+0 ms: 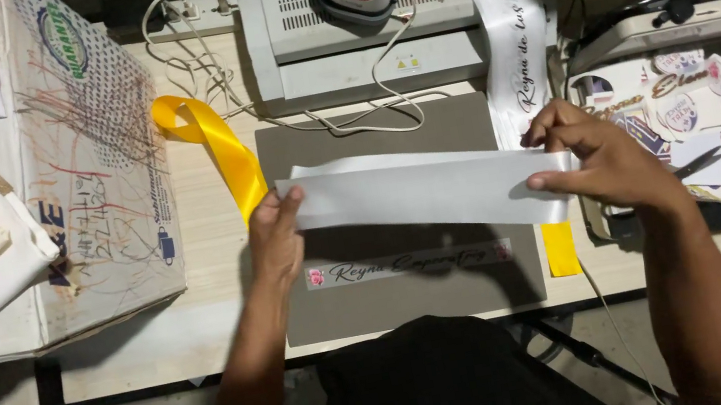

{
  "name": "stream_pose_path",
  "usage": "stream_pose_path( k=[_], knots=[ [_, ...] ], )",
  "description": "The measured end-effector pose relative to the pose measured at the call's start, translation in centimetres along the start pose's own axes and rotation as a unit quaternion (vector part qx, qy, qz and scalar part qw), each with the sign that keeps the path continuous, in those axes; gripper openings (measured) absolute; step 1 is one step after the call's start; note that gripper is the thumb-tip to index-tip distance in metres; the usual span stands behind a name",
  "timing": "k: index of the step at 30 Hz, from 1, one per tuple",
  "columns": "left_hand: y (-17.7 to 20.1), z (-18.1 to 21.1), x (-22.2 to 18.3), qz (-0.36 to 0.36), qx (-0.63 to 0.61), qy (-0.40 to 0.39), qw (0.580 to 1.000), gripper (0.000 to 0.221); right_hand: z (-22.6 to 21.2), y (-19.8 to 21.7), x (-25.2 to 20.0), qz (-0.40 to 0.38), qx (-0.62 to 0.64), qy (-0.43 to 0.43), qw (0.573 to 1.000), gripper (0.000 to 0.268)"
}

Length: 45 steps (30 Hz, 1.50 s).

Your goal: Applying a heat transfer print onto a white fabric sash using a mini iron.

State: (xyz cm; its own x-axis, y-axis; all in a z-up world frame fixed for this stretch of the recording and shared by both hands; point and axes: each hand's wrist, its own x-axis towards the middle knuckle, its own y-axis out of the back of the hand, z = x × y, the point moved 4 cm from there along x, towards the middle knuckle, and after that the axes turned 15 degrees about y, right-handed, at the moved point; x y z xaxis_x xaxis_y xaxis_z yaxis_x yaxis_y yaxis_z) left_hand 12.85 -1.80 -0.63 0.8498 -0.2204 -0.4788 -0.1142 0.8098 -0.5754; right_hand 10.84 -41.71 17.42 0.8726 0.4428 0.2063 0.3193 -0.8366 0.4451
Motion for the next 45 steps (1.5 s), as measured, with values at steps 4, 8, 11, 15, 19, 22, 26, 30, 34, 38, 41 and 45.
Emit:
stream_pose_path(
  k=[4, 8, 11, 15, 19, 22, 26, 30, 34, 38, 41, 45],
  knots=[
    [3.6, -1.1, -0.3, 0.068, 0.135, -0.073, 0.986, 0.026, 4.0, -1.5, -2.4, 0.028, -0.034, -0.063, 0.997, 0.029],
    [0.1, 1.2, -2.7, 0.109, 0.228, -0.113, 0.961, 0.025, 6.6, -3.3, -4.5, 0.14, 0.081, -0.27, 0.949, 0.029],
    [-3.3, 3.3, -4.5, 0.075, 0.173, -0.133, 0.973, 0.037, 5.7, -4.2, -4.0, 0.229, 0.114, -0.262, 0.931, 0.047],
    [-4.3, 3.7, -4.9, 0.061, 0.119, -0.148, 0.98, 0.056, 9.1, -5.2, -6.0, 0.318, 0.297, -0.181, 0.882, 0.054],
    [-1.7, 1.3, -3.8, 0.089, 0.121, -0.117, 0.982, 0.037, 9.8, -6.1, -6.9, 0.353, 0.336, -0.247, 0.838, 0.037],
    [-1.6, 1.1, -4.1, 0.105, 0.122, -0.096, 0.982, 0.019, 9.2, -6.6, -7.0, 0.395, 0.393, -0.235, 0.796, 0.025],
    [-2.0, 1.7, -4.8, 0.151, 0.182, -0.095, 0.967, 0.019, 8.8, -6.8, -7.1, 0.404, 0.36, -0.259, 0.8, 0.014],
    [-2.0, 1.9, -5.1, 0.19, 0.237, -0.089, 0.949, 0.028, 10.7, -6.7, -8.1, 0.395, 0.342, -0.242, 0.818, 0.013],
    [-2.3, 2.1, -5.3, 0.203, 0.258, -0.094, 0.94, 0.034, 10.3, -6.8, -8.1, 0.392, 0.336, -0.237, 0.823, 0.014],
    [-2.8, 2.4, -5.5, 0.207, 0.259, -0.085, 0.94, 0.029, 10.6, -6.6, -8.5, 0.405, 0.308, -0.236, 0.828, 0.016],
    [-3.2, 2.7, -5.5, 0.197, 0.241, -0.087, 0.946, 0.019, 10.9, -6.4, -8.7, 0.411, 0.305, -0.231, 0.828, 0.017],
    [-3.6, 2.9, -5.5, 0.179, 0.224, -0.084, 0.954, 0.014, 11.0, -6.1, -8.5, 0.42, 0.326, -0.21, 0.82, 0.021]
  ],
)
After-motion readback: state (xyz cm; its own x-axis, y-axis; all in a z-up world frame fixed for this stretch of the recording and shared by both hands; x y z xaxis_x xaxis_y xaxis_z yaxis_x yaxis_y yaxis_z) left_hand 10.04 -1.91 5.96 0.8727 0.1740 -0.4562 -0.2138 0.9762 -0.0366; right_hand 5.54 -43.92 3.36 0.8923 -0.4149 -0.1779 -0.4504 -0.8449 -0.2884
